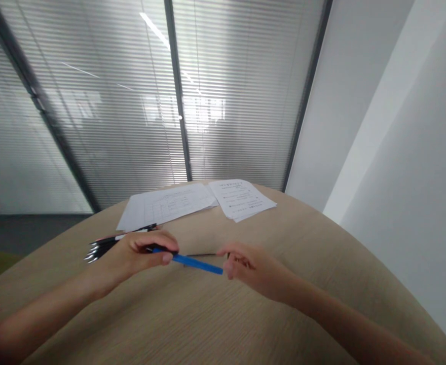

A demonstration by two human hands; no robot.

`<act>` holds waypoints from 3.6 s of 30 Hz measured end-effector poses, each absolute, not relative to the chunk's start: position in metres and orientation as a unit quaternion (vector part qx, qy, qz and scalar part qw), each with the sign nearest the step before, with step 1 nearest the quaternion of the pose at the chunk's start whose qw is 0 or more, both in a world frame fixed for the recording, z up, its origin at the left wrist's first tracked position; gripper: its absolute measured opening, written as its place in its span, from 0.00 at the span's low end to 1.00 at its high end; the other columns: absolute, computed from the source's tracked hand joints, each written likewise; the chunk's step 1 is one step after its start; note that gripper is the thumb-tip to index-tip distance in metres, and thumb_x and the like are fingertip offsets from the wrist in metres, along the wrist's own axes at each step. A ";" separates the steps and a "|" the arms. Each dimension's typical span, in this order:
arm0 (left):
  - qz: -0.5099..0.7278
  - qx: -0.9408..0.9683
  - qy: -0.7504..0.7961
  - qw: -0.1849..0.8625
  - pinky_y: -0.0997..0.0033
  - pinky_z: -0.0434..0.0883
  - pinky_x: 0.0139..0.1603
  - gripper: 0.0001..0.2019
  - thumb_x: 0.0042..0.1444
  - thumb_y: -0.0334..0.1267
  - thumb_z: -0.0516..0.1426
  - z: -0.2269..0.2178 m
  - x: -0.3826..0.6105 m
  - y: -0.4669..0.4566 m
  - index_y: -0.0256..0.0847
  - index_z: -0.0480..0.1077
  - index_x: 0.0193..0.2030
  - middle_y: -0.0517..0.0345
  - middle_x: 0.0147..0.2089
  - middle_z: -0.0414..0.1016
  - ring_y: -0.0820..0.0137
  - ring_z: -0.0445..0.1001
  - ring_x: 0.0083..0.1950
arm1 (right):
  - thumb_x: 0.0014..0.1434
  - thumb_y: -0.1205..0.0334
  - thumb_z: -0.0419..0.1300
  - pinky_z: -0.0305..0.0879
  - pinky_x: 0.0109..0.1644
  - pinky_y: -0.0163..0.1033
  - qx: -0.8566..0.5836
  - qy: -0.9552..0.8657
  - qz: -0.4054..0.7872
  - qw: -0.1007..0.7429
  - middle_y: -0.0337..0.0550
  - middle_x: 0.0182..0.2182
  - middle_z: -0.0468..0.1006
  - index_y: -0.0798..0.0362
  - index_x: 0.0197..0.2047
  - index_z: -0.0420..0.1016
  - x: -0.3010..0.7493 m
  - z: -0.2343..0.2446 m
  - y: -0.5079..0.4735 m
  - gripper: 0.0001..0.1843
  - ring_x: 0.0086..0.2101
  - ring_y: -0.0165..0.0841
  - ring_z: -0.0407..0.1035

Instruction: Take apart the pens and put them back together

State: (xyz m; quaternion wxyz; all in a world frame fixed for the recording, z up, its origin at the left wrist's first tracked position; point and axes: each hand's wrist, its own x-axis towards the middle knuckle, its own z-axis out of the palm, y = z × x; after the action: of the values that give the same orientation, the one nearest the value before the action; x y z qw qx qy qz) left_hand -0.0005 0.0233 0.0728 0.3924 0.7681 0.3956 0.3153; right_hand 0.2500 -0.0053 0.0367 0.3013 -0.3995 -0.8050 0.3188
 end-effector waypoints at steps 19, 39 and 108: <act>0.027 0.931 0.338 0.132 0.78 0.62 0.26 0.07 0.46 0.29 0.54 0.043 0.006 0.022 0.41 0.71 0.31 0.60 0.30 0.70 0.73 0.68 0.28 | 0.51 0.66 0.55 0.57 0.26 0.35 -0.550 -0.834 0.041 0.019 0.44 0.31 0.76 0.53 0.31 0.72 0.235 0.022 -0.016 0.05 0.31 0.38 0.70; 0.192 0.934 0.282 0.109 0.66 0.65 0.45 0.12 0.54 0.29 0.48 0.021 0.023 0.004 0.39 0.63 0.46 0.53 0.43 0.70 0.67 0.67 0.44 | 0.50 0.69 0.54 0.56 0.25 0.30 -0.474 -0.838 0.073 0.260 0.34 0.20 0.66 0.54 0.31 0.66 0.230 0.039 -0.034 0.03 0.18 0.25 0.59; 0.349 0.869 0.305 0.174 0.73 0.69 0.35 0.09 0.53 0.29 0.47 0.004 0.023 -0.024 0.42 0.59 0.41 0.54 0.36 0.69 0.70 0.69 0.35 | 0.60 0.66 0.45 0.61 0.29 0.31 -0.312 -0.886 0.080 0.335 0.39 0.25 0.65 0.53 0.49 0.66 0.254 0.080 -0.037 0.16 0.26 0.26 0.62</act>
State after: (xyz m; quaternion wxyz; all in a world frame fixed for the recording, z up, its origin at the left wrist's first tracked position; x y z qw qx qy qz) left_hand 0.0226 -0.0237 0.0037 0.1738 0.8687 0.3054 0.3491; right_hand 0.2538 -0.0375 0.0803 0.3346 -0.3122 -0.8855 0.0804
